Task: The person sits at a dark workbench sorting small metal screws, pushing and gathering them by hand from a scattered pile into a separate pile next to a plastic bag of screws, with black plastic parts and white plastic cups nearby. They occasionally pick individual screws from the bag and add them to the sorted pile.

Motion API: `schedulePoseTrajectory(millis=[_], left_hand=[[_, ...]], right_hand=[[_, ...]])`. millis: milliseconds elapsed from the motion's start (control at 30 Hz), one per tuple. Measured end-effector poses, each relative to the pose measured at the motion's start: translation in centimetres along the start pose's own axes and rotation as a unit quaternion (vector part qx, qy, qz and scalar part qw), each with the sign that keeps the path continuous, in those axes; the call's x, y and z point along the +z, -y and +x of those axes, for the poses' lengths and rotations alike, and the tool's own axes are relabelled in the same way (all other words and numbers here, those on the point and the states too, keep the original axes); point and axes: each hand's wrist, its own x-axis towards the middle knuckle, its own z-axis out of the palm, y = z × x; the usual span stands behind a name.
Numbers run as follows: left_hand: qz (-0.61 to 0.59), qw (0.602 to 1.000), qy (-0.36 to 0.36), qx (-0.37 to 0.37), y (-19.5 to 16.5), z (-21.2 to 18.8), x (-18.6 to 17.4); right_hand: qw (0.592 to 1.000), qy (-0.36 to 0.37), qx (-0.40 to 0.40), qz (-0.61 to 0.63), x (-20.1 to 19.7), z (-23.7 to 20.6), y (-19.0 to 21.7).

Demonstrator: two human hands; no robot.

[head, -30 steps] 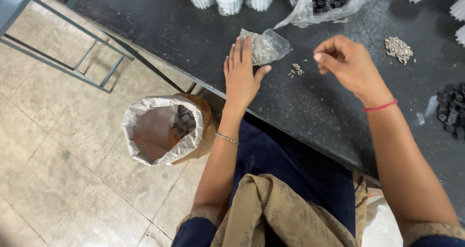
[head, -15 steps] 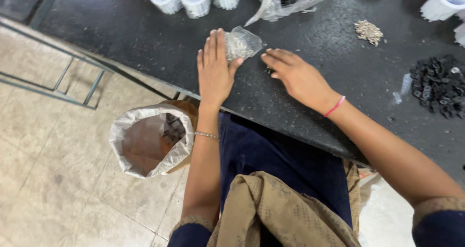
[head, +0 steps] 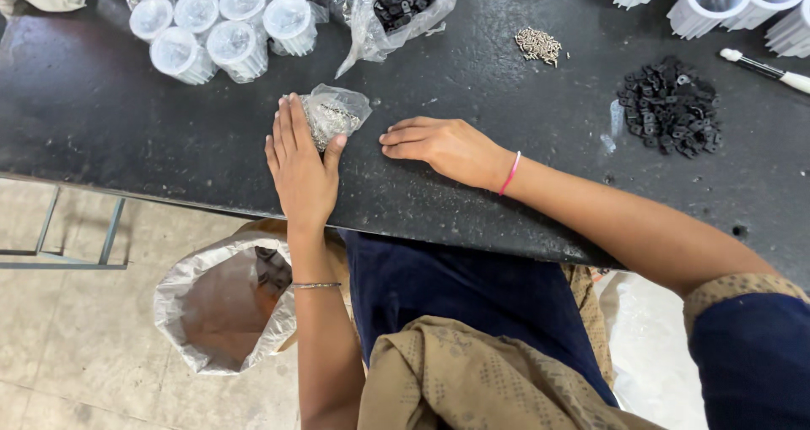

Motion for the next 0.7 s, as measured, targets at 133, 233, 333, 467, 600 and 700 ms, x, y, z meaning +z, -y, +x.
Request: schedulePoseTrajectory(millis=[133, 233, 333, 467, 600, 700], left_hand=[[0.0, 1.0, 0.001, -0.001, 0.2, 0.1, 0.4], [0.014, 1.0, -0.015, 0.009, 1.2, -0.1, 0.3], [0.016, 0.999, -0.027, 0.011, 2.1, -0.2, 0.4], [0.002, 0.999, -0.037, 0.007, 3.2, -0.6, 0.1], [-0.003, 0.999, -0.048, 0.004, 4.0, -1.1, -0.5], [-0.014, 0.998, -0.054, 0.004, 4.5, -1.5, -1.0]], right_hand=[[1.0, -0.009, 0.014, -0.01, -0.2, 0.1, 0.0], [0.999, -0.016, 0.029, -0.014, -0.1, 1.1, 1.1], [0.998, -0.022, 0.051, -0.024, -0.1, 2.0, 2.5], [0.994, -0.016, 0.095, -0.044, 0.4, 3.6, 4.3], [0.989, 0.007, 0.127, -0.074, 1.4, 5.1, 5.2], [0.988, -0.01, 0.138, -0.071, 2.4, 5.7, 5.3]])
